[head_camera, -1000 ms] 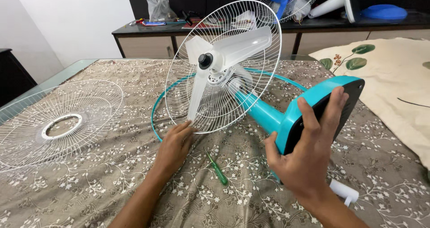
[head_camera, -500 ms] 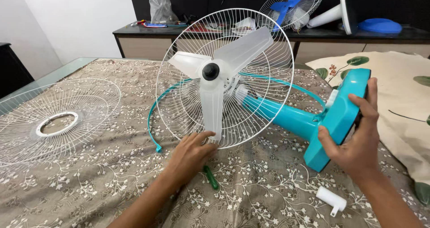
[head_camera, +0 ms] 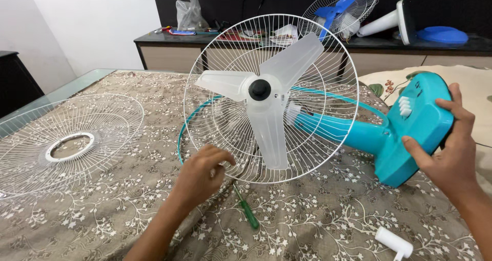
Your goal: The person disassembles a small electric fan by removing the front grille with a screwdriver, then detaching the inner ring and unscrewing the blade hub nut. The fan blades remain attached to the motor shaft at the end of the clip.
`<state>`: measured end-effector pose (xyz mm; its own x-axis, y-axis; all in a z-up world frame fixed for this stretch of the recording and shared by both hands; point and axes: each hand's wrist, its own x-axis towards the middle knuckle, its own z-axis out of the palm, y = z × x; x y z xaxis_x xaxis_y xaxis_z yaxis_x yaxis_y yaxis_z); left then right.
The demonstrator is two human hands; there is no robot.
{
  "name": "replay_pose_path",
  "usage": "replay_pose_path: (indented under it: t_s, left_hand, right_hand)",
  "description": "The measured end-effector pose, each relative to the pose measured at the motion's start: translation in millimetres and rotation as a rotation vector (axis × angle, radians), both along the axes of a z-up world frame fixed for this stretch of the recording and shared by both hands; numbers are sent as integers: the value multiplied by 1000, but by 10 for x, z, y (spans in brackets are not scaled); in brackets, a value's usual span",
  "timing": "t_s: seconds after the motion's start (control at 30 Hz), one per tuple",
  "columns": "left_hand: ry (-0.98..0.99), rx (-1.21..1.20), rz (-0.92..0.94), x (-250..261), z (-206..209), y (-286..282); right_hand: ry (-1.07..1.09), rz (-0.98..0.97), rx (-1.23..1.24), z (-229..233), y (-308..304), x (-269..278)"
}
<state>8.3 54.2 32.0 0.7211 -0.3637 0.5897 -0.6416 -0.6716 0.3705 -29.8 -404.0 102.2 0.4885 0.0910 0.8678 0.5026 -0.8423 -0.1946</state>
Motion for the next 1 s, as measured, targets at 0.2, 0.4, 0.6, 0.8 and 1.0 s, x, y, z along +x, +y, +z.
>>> replay_pose_path:
  t_s: [0.2, 0.4, 0.6, 0.8, 1.0]
  left_hand:
    - [452, 57, 68, 188, 75, 727]
    - [520, 42, -235, 235, -25, 880]
    - [685, 52, -61, 252, -7, 906]
    - [730, 64, -72, 243, 39, 849]
    - [742, -1, -62, 222, 30, 851]
  right_hand:
    - [-202, -231, -78, 178, 304, -85]
    - [-56, -502, -323, 643, 548, 160]
    - [864, -519, -284, 1168, 471, 721]
    - [1123, -639, -684, 1185, 539, 687]
    - [1104, -670, -868, 1058, 750, 342]
